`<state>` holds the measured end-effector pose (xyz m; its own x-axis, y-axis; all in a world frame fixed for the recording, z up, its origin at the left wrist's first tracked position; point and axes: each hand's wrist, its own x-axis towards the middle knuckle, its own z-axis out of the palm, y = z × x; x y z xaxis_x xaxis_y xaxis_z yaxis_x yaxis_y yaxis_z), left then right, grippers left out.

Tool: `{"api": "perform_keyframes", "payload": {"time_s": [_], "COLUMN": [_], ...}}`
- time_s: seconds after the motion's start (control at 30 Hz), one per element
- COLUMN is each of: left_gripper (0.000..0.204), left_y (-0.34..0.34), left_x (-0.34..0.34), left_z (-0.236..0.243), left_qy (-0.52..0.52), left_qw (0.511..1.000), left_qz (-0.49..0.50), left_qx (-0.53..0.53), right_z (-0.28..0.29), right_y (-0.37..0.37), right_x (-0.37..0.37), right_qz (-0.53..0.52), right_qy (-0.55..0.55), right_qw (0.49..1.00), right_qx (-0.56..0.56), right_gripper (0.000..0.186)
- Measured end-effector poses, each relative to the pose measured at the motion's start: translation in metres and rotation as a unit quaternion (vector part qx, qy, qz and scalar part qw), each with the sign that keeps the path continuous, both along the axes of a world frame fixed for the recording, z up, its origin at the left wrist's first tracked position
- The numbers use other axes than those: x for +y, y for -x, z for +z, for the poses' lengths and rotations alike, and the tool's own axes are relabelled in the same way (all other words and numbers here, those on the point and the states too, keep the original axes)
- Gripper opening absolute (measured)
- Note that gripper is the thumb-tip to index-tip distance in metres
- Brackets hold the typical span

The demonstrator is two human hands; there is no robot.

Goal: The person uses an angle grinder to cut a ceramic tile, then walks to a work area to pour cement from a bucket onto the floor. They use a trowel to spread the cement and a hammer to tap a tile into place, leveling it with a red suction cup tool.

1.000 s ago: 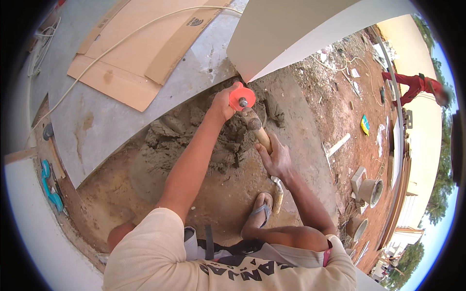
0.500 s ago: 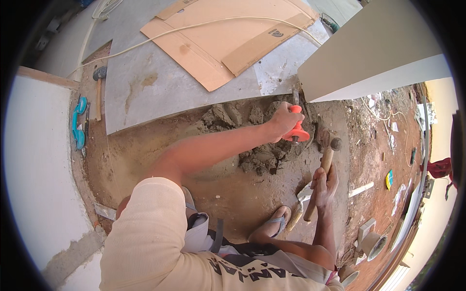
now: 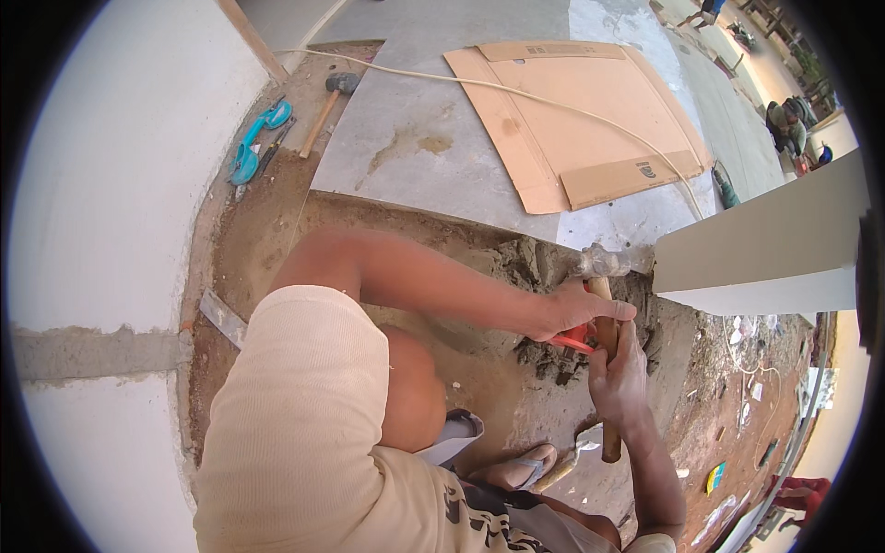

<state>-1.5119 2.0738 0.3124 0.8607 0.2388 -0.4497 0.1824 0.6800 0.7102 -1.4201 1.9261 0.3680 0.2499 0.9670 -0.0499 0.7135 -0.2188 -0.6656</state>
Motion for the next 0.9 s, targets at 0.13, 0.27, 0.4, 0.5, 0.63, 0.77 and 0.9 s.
{"api": "perform_keyframes", "payload": {"time_s": [0.13,0.27,0.4,0.5,0.63,0.77,0.9], "left_gripper": [0.042,0.032,0.029,0.031,0.033,0.038,0.04], "left_y": [0.051,0.111,0.207,0.293,0.41,0.53,0.625], "left_x": [0.031,0.065,0.117,0.16,0.189,0.194,0.189], "left_z": [0.003,-0.006,-0.011,-0.031,-0.051,-0.072,-0.087], "left_qy": [0.024,-0.039,-0.124,-0.169,-0.25,-0.319,-0.365], "left_qw": [0.988,0.976,0.951,0.905,0.815,0.701,0.608], "left_qz": [0.06,0.14,0.243,0.324,0.392,0.342,0.268], "left_qx": [0.14,0.159,0.146,0.218,0.347,0.539,0.652], "right_z": [0.014,0.014,0.006,-0.021,-0.06,-0.096,-0.144], "right_y": [0.037,0.059,0.039,-0.003,-0.049,-0.077,-0.099], "right_x": [0.039,0.054,0.031,0.003,-0.037,-0.079,-0.139], "right_qz": [0.11,0.181,0.129,0.038,-0.066,-0.103,-0.12], "right_qy": [0.017,-0.025,0.06,0.116,0.196,0.277,0.284], "right_qw": [0.993,0.983,0.99,0.992,0.978,0.955,0.95], "right_qx": [-0.025,-0.03,0.005,0.029,0.01,0.007,0.044], "right_gripper": [0.062,0.066,0.067,0.066,0.06,0.055,0.051]}}
